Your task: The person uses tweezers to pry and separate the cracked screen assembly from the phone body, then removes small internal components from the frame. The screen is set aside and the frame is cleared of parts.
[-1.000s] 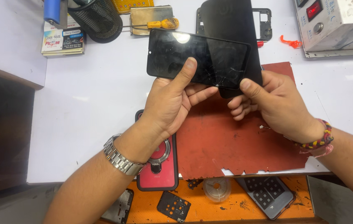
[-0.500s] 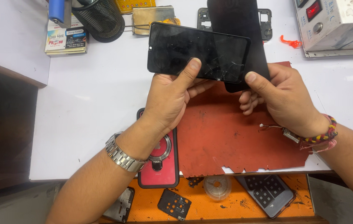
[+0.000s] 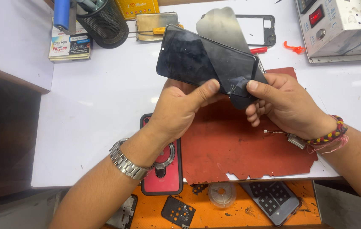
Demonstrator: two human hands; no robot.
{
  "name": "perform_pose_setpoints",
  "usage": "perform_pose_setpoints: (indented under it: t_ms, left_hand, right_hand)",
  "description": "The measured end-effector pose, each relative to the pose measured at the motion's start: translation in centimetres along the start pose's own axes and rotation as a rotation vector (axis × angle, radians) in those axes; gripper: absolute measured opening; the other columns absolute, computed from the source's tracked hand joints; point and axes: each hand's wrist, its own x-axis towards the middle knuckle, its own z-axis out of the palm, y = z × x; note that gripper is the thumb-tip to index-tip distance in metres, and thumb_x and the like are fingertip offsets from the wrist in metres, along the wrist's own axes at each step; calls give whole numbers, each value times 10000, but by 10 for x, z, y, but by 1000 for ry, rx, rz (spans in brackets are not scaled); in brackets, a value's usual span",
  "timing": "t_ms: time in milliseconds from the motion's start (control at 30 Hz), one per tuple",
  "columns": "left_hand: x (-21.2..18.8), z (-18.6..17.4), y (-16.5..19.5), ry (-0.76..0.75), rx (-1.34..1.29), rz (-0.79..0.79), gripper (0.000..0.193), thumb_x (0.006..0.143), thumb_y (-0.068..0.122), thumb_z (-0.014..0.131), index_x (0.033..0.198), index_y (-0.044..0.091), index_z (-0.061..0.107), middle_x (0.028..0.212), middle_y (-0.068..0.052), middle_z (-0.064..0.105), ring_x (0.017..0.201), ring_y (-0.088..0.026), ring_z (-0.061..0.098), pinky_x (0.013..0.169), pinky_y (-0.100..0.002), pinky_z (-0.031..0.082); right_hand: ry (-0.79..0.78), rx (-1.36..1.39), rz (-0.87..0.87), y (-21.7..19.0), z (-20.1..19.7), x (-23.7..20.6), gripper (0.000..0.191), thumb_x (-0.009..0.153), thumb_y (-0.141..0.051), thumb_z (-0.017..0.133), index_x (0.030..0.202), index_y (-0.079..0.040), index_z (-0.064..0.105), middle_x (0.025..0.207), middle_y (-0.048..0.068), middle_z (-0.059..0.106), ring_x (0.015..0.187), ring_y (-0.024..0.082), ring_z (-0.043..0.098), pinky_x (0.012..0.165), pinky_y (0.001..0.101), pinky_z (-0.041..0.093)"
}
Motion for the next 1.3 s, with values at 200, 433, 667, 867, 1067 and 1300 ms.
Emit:
perform_pose_setpoints:
  t_ms: [200, 433, 667, 867, 1067, 1300]
  left_hand:
    - [-3, -3, 1, -71, 64, 16, 348, 993, -35, 682, 1326, -27, 580, 1308, -137, 653, 1223, -239, 652, 1107, -412, 558]
    - [3, -7, -1, 1, -26, -50, 301, 987, -23, 651, 1282, -36, 589, 1247, -156, 679, 1144, -256, 692, 1007, -433, 621]
    - [5, -8, -1, 26, 27, -60, 328, 975, -32, 625, 1296, -22, 559, 1238, -138, 678, 1119, -241, 703, 963, -406, 637]
    - [5, -9, 0, 26, 66, -79, 344, 946, -37, 634, 1283, -23, 569, 1219, -134, 687, 1107, -232, 713, 940, -401, 650]
    - [4, -9, 0, -23, 48, -102, 343, 952, -23, 621, 1287, -38, 551, 1175, -141, 696, 1036, -217, 726, 902, -375, 647]
    - [4, -7, 0, -58, 51, -125, 359, 991, 28, 602, 1317, -10, 457, 1135, -107, 680, 952, -171, 722, 772, -318, 652]
  right_hand:
    - [-89, 110, -24, 0, -10, 0, 296, 1067, -264, 514, 1058, -4, 657, 908, 128, 738, 703, 179, 712, 619, 328, 614]
    - [-79, 240, -207, -2, -22, -7, 270, 1126, -228, 523, 1124, 10, 651, 991, 154, 739, 751, 196, 707, 643, 340, 600]
    - [106, 132, -428, -12, -41, -5, 217, 1182, -200, 531, 1129, -7, 616, 1003, 126, 718, 827, 202, 715, 728, 341, 607]
    - [298, -73, -405, -23, -58, 8, 233, 1192, -230, 524, 1188, -10, 601, 1074, 120, 707, 876, 204, 709, 750, 341, 605]
    - [404, -124, -156, -32, -56, 20, 375, 1109, -370, 503, 1216, -21, 589, 1061, 166, 724, 813, 201, 724, 730, 332, 620]
    - [550, -362, -76, -27, -48, 16, 630, 1105, -337, 579, 1568, -16, 297, 911, 261, 669, 731, 277, 683, 641, 377, 594]
